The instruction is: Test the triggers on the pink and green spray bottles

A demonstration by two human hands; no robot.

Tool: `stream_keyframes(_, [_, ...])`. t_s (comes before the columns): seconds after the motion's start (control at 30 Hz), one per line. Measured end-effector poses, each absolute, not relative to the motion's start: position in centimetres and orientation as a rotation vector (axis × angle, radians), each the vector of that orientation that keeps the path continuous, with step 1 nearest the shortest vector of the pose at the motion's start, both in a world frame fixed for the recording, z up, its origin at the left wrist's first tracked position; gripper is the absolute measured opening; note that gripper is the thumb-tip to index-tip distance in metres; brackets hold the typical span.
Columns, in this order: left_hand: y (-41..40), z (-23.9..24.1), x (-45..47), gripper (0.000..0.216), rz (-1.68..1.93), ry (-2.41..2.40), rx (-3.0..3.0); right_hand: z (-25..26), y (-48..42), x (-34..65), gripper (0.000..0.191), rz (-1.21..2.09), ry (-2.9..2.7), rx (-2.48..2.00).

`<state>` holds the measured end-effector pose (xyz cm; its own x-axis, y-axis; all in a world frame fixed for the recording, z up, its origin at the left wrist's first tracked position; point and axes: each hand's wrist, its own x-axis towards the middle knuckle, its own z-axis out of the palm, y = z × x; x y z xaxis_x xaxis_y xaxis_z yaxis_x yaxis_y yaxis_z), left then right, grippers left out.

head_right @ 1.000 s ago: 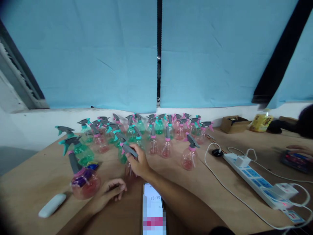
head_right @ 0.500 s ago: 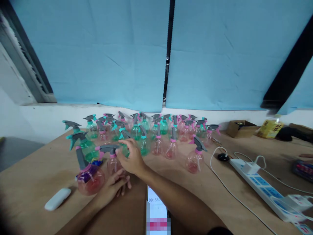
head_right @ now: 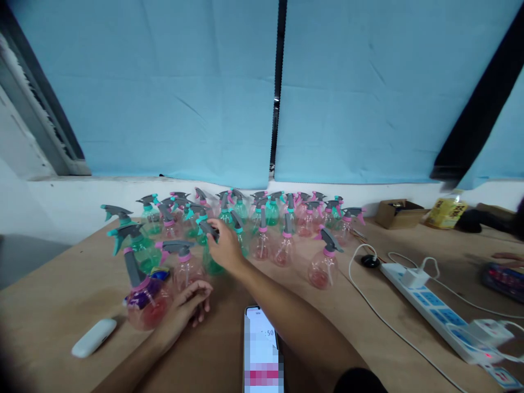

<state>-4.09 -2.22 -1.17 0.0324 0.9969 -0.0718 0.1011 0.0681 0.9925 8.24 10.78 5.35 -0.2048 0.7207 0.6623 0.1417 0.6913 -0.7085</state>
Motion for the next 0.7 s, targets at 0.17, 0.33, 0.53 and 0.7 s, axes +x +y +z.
stream_keyframes(0.17, [-2.2, -0.8, -3.9, 0.041, 1.068, 1.274, 1.251, 5.0, 9.0, 10.8, 0.031, 0.514, -1.673, -0.649])
stream_keyframes(0.33, [-2.2, -0.9, -4.0, 0.041, 1.096, 1.262, 1.227, 4.2, 8.5, 14.0, 0.028, 0.491, -1.585, -0.672])
stream_keyframes(0.53, [-2.0, -1.1, -4.1, 0.043, 1.042, 1.292, 1.289, 2.4, 8.4, 16.5, 0.03, 0.487, -1.396, -0.676])
stream_keyframes(0.7, [-1.9, -0.9, -4.0, 0.045, 1.011, 1.318, 1.319, 2.0, 8.9, 16.8, 0.043, 0.696, -1.502, -0.659])
